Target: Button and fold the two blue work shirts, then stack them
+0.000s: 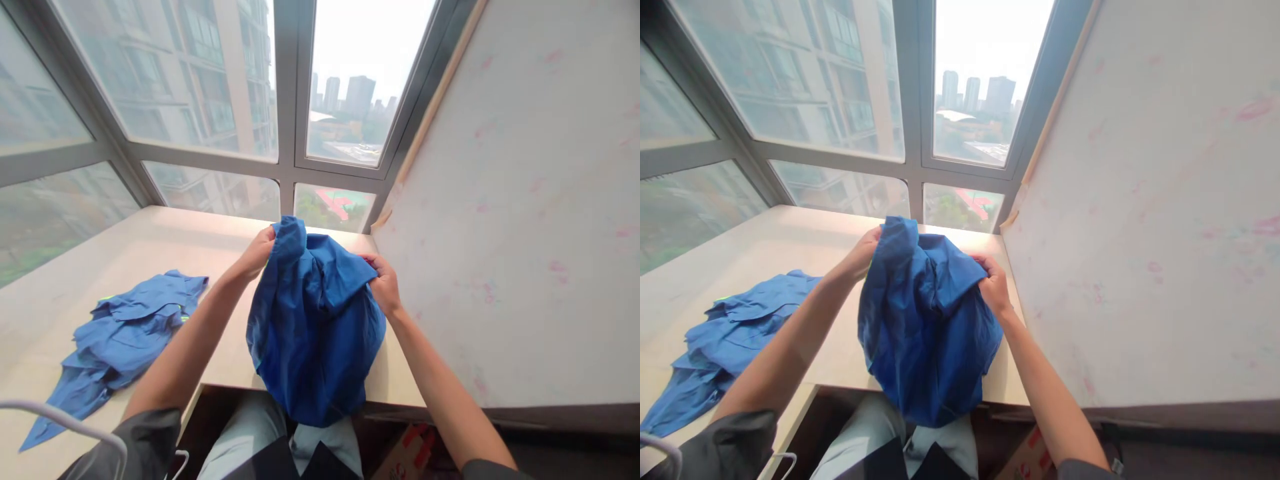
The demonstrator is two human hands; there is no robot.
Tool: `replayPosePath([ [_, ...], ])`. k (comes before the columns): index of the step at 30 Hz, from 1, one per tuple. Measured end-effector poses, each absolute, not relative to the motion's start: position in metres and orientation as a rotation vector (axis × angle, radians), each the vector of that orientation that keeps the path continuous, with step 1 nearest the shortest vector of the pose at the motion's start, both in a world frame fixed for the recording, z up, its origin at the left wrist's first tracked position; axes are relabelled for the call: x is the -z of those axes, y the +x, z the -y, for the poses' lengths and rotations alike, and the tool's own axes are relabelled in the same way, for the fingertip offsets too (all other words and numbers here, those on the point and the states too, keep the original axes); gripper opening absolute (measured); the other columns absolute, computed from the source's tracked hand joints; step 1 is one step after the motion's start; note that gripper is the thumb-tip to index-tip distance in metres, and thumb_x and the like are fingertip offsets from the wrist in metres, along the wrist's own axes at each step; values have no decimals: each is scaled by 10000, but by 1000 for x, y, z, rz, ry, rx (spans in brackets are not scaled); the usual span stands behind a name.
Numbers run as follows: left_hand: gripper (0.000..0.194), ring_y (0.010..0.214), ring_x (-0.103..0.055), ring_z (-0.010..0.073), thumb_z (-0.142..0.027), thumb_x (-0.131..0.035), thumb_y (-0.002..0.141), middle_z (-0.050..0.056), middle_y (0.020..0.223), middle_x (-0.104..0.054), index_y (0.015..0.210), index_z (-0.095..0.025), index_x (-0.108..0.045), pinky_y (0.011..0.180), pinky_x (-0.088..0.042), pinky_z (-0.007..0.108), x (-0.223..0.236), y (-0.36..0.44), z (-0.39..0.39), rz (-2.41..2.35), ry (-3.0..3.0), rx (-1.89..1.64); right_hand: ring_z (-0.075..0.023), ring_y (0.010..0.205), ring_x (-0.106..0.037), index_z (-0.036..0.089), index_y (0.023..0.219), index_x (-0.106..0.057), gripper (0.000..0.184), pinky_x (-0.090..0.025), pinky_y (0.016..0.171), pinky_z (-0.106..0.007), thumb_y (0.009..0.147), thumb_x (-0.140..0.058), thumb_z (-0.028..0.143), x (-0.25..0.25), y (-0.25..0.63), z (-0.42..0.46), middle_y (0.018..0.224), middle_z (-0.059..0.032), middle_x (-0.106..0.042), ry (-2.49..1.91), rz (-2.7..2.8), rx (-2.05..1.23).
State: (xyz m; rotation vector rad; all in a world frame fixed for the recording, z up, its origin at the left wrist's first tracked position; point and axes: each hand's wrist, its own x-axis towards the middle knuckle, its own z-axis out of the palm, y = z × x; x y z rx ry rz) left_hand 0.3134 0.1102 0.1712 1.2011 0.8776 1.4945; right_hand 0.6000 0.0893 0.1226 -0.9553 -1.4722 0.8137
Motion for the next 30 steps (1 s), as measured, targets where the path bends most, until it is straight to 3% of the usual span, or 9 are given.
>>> replayPosePath([
  [3, 363, 694, -605, 169, -420, -838, 641, 9, 713, -647, 805, -143, -671, 635, -492, 247, -142, 323, -105, -1063, 1344, -1179, -231, 971, -682, 201, 1087, -697, 299, -540, 881, -368, 828, -657, 345, -96, 601, -91, 1023, -56, -733, -1066, 1589, -1009],
  [7, 467, 625, -555, 173, -636, -680, 768, 28, 672, -606, 716, -176, -619, 577, -477, 272, -91, 327, -92, -1198, 1373, -999, -247, 1038, -674, 205, 1156, -669, 373, -539, 926, -400, 818, -663, 362, -59, 609, -77, 1107, -60, -720, -1157, 1719, -1164],
  [10, 593, 834, -626, 237, -734, -420, 889, 92, 862, -670, 852, -189, -650, 767, -529, 356, -53, 332, -75, -1147, 1512, -830, -257, 1023, -675, 203, 1177, -647, 395, -552, 905, -427, 807, -651, 341, -30, 617, -61, 1097, -62, -717, -1149, 1797, -1360],
  [12, 653, 1064, -609, 305, -735, -348, 912, 155, 1085, -664, 1008, -162, -647, 953, -478, 460, -29, 341, -59, -1284, 1713, -650, -262, 1035, -671, 202, 1178, -638, 387, -546, 920, -442, 807, -620, 309, -10, 620, -50, 1107, -68, -711, -1164, 1871, -1450],
  [14, 708, 1307, -459, 402, -727, -517, 835, 228, 1359, -543, 1211, -132, -591, 1094, -328, 580, -6, 353, -42, -1458, 1968, -459, -272, 1026, -665, 190, 1097, -659, 317, -529, 940, -457, 800, -589, 278, 11, 619, -41, 1089, -83, -708, -1223, 1998, -1369],
  [16, 779, 1359, -380, 464, -657, -694, 714, 265, 1394, -509, 1261, -116, -571, 1127, -217, 652, 16, 366, -28, -1513, 2182, -241, -285, 966, -658, 181, 937, -670, 198, -517, 925, -469, 790, -547, 233, 34, 613, -35, 1008, -105, -708, -1293, 2156, -1132],
  [22, 528, 1408, -362, 389, -362, -611, 818, 201, 1429, -515, 1306, -164, -570, 1210, -92, 609, 61, 375, -7, -1518, 2350, -288, -322, 895, -606, 212, 768, -606, 144, -501, 801, -455, 762, -468, 171, 96, 583, -13, 883, -144, -651, -1478, 2073, -380],
  [26, 465, 1400, -391, 313, -291, -563, 844, 145, 1397, -554, 1297, -186, -579, 1249, -119, 513, 70, 361, 7, -1537, 2309, -455, -321, 914, -588, 223, 783, -595, 173, -496, 797, -461, 816, -426, 203, 113, 574, 1, 904, -143, -632, -1527, 1917, -272],
  [30, 439, 1378, -413, 308, -299, -541, 869, 142, 1400, -552, 1289, -179, -582, 1244, -161, 498, 75, 350, 23, -1541, 2244, -547, -292, 906, -582, 235, 850, -597, 169, -500, 843, -456, 844, -429, 222, 116, 566, 13, 892, -109, -637, -1511, 1821, -294],
])
